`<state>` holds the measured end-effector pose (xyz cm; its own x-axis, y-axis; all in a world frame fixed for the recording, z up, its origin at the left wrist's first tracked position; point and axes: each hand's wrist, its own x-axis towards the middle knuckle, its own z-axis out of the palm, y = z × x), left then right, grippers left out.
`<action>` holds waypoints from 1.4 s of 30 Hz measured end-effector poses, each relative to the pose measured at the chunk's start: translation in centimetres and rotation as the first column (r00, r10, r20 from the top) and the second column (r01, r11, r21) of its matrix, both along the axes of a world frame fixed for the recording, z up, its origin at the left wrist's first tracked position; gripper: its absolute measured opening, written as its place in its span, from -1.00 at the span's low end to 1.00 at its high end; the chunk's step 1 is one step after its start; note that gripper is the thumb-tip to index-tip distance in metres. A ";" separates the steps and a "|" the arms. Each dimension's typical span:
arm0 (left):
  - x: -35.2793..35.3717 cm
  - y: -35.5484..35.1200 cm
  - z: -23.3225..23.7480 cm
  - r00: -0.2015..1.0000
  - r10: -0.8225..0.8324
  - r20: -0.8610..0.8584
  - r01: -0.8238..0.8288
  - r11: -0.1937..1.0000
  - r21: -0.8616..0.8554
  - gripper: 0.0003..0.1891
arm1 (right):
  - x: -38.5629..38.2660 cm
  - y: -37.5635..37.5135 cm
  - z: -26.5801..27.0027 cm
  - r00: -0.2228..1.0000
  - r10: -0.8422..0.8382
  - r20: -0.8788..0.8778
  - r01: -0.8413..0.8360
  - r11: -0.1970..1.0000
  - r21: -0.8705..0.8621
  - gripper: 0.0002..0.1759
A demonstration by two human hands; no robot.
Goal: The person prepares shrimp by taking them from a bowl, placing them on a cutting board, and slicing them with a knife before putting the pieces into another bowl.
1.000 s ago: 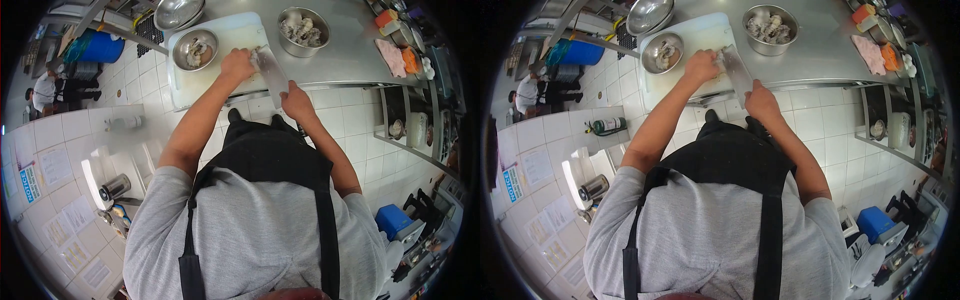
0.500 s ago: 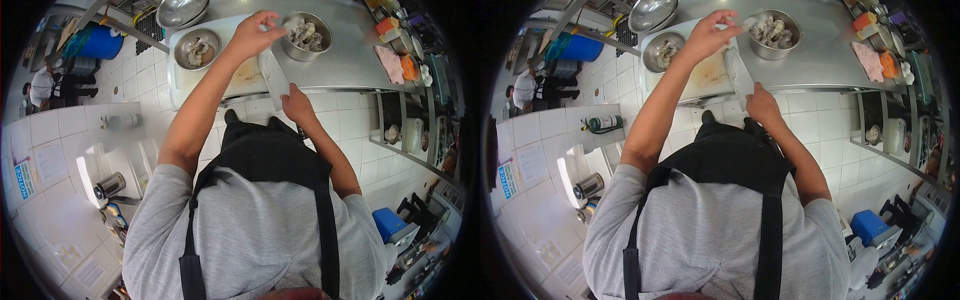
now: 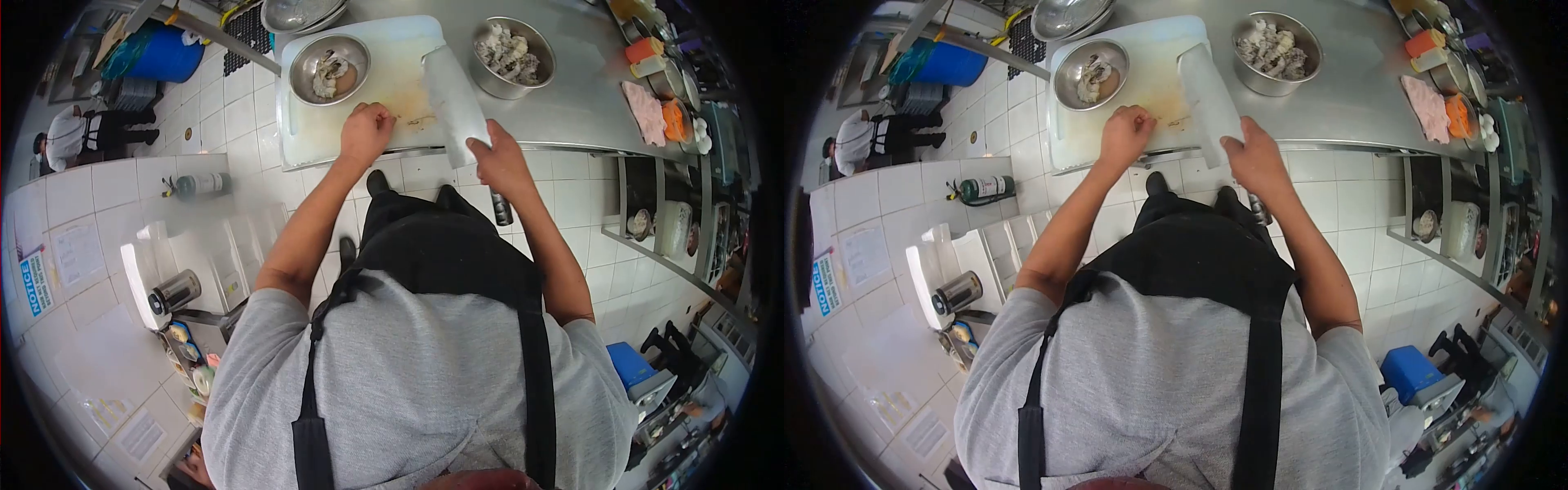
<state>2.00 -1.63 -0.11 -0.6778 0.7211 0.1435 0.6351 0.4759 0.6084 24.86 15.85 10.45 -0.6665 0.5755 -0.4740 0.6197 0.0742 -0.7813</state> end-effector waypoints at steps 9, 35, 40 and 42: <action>-3.9 -0.6 9.5 0.993 -0.025 0.115 0.016 0.996 0.083 -0.77 | -0.9 0.3 -3.9 0.940 0.250 0.232 -0.334 0.814 0.476 -0.54; -16.4 3.5 9.0 0.998 0.055 0.032 -0.009 0.621 -0.784 -0.59 | -1.3 0.0 -3.9 0.936 0.205 0.285 -0.324 0.820 0.473 -0.66; -16.6 2.5 4.4 0.979 0.139 -0.152 -0.203 0.768 -0.608 -0.46 | -1.2 0.0 -4.1 0.936 0.210 0.283 -0.328 0.816 0.476 -0.66; -16.2 2.1 5.5 0.989 0.082 -0.120 -0.139 0.782 -0.608 -0.53 | -1.3 0.0 -4.0 0.936 0.210 0.283 -0.327 0.819 0.472 -0.66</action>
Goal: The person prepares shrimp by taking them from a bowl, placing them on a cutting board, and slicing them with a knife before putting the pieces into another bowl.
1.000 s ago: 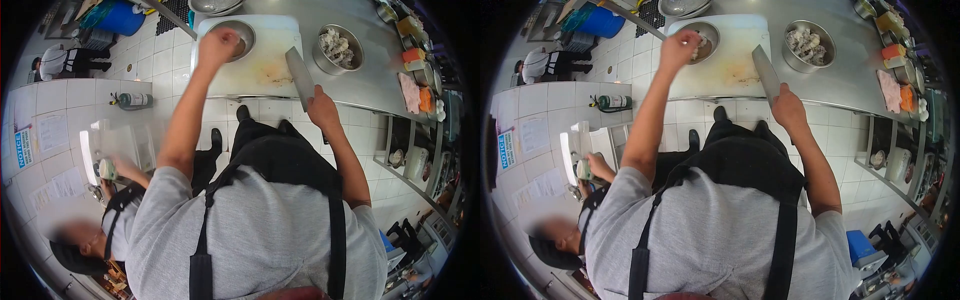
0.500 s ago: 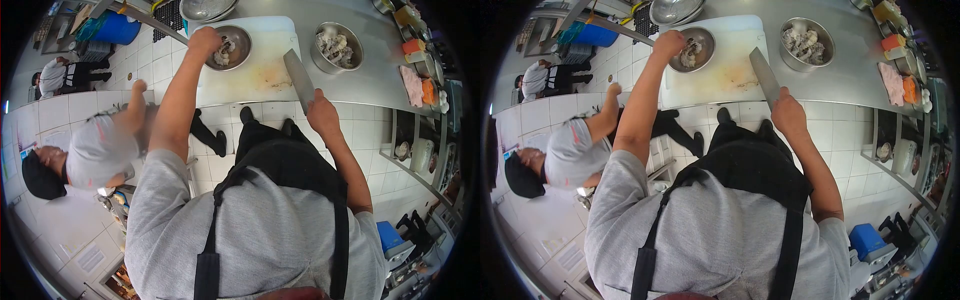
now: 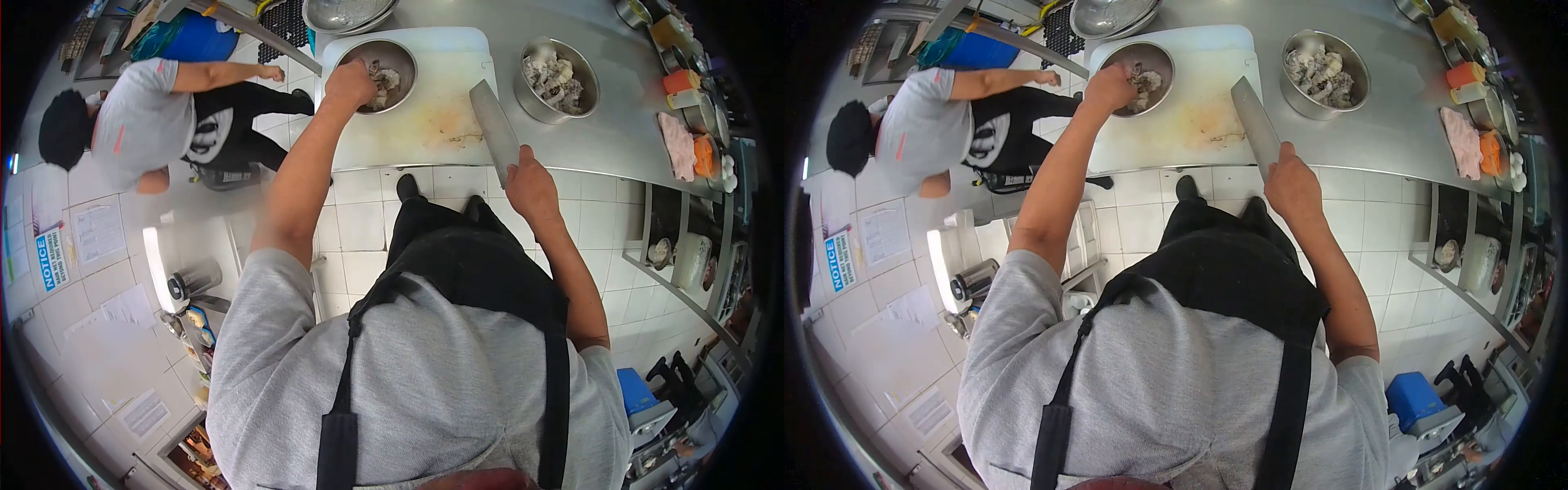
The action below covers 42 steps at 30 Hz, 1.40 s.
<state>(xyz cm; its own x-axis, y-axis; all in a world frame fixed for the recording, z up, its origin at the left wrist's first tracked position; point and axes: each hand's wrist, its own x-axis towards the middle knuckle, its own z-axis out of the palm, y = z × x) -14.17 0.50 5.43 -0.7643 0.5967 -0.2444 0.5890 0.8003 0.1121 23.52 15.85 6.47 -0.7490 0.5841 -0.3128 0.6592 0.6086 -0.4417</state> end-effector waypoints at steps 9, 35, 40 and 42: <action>4.0 -1.4 4.8 0.420 -0.155 0.894 -0.654 0.632 0.417 -0.83 | 0.3 0.0 -0.4 0.999 -0.007 -0.033 0.007 1.000 -0.002 -0.63; 16.0 3.4 -4.7 0.989 -0.140 0.041 0.101 0.862 0.497 -0.71 | 2.9 0.9 -2.1 0.961 -0.256 -0.099 0.184 0.868 -0.461 -0.53; 15.8 3.2 -4.5 0.991 -0.136 -0.006 0.118 0.834 0.539 -0.71 | 2.8 -0.1 -0.1 0.914 -0.407 0.007 0.317 0.700 -0.640 -0.54; 15.1 3.1 -5.0 0.983 -0.185 0.016 0.158 0.881 0.446 -0.69 | 3.0 -0.2 -0.1 0.901 -0.433 -0.027 0.318 0.701 -0.639 -0.53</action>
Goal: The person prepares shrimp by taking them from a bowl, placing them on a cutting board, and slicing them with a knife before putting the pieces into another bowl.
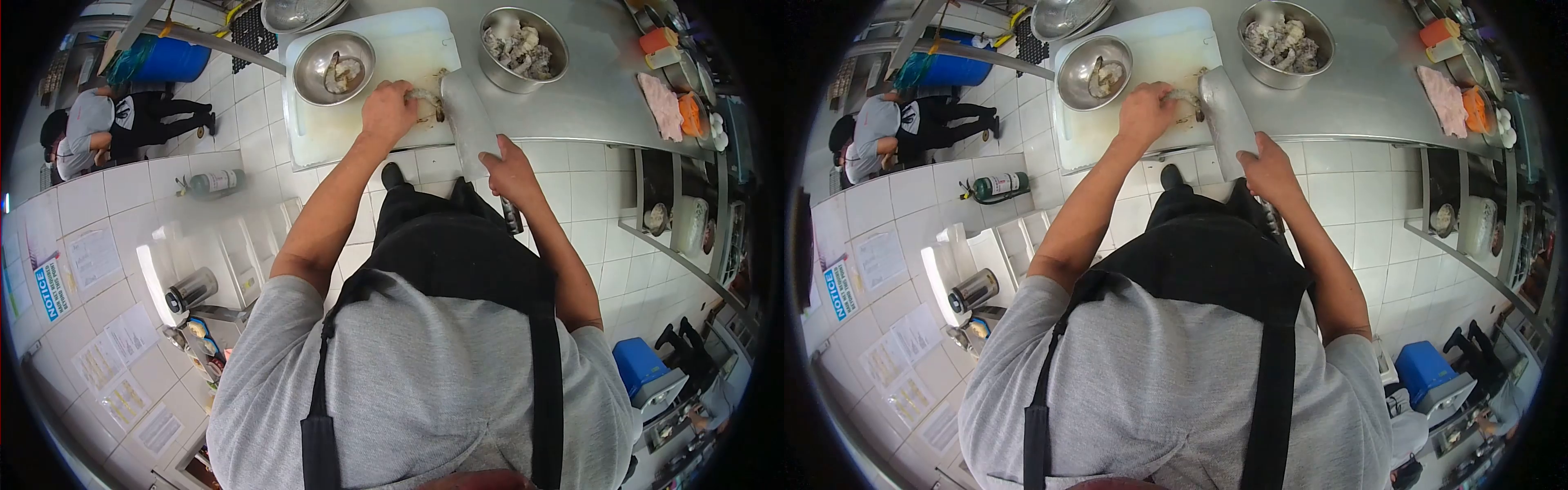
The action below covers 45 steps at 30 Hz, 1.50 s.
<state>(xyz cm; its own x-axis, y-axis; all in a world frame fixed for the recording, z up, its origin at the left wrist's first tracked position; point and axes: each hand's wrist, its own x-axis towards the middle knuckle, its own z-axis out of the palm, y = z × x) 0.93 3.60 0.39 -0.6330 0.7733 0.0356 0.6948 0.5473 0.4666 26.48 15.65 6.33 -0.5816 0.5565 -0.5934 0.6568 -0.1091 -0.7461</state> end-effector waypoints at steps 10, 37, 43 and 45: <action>0.8 0.2 0.7 0.998 -0.057 0.035 0.055 0.997 0.045 -0.66 | 1.6 -0.2 0.4 0.999 0.050 0.012 -0.050 0.999 -0.018 -0.51; -1.6 1.9 1.3 0.993 -0.058 0.105 0.075 0.985 -0.157 -0.70 | -2.0 0.7 0.6 0.998 0.066 -0.018 -0.066 0.997 -0.050 -0.63; -1.1 1.5 1.5 0.996 -0.062 0.066 0.071 0.987 -0.142 -0.64 | -2.1 0.6 0.4 0.995 0.095 -0.003 -0.094 0.988 -0.126 -0.60; -1.1 1.6 1.8 0.995 -0.085 0.043 0.093 0.973 -0.213 -0.62 | -2.1 0.5 0.0 0.995 0.099 -0.007 -0.098 0.983 -0.158 -0.58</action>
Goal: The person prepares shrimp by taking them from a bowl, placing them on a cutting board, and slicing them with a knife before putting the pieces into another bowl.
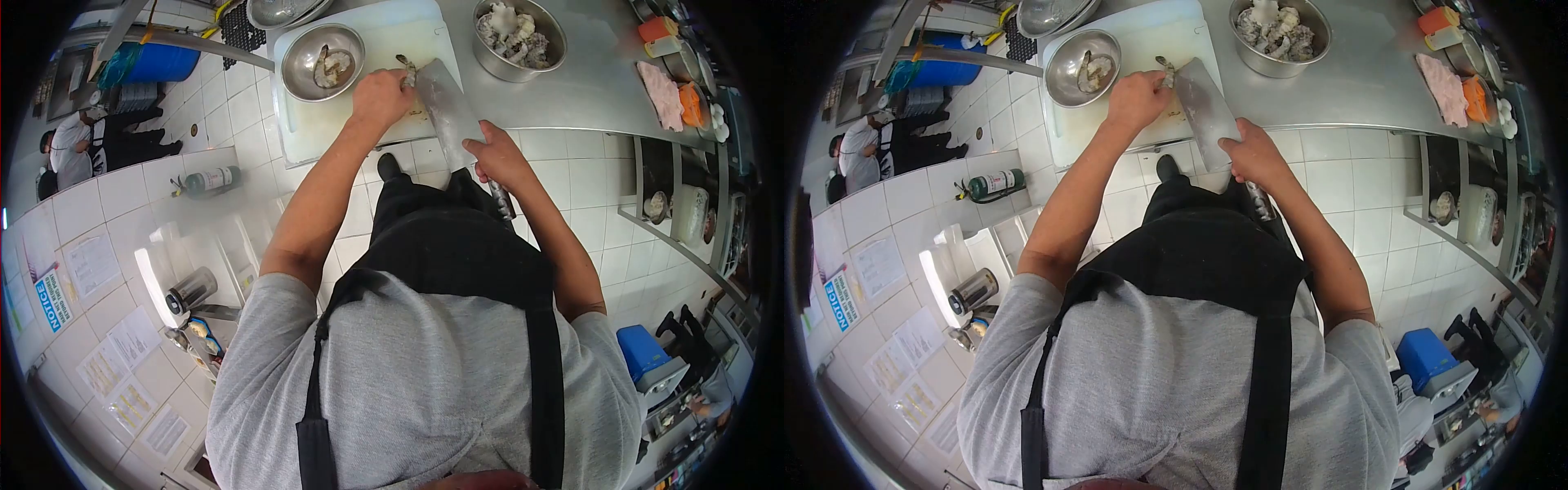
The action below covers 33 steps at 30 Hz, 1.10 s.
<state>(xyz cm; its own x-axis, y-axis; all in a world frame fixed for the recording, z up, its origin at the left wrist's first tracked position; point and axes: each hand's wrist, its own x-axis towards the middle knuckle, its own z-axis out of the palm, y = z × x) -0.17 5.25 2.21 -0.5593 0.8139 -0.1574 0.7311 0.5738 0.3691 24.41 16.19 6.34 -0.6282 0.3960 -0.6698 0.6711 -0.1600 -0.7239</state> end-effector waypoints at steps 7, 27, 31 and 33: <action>0.5 -0.2 0.3 0.999 -0.005 -0.040 0.006 1.000 0.024 -0.65 | 0.2 0.1 -1.5 0.998 0.037 -0.054 -0.039 0.998 -0.045 -0.58; -0.6 -1.3 0.7 0.996 -0.084 0.040 0.087 0.994 -0.062 -0.51 | -1.2 -0.2 -1.2 0.997 0.013 -0.072 -0.016 0.999 -0.041 -0.57; -0.6 -1.4 0.2 0.997 -0.036 0.069 0.040 0.998 -0.049 -0.48 | -0.9 -0.4 -0.9 0.997 0.022 -0.074 -0.023 1.000 -0.014 -0.57; -0.7 -1.7 0.0 0.990 0.026 0.142 -0.025 1.000 -0.012 -0.48 | -0.6 -0.6 -1.2 0.996 0.049 -0.078 -0.050 0.999 -0.010 -0.56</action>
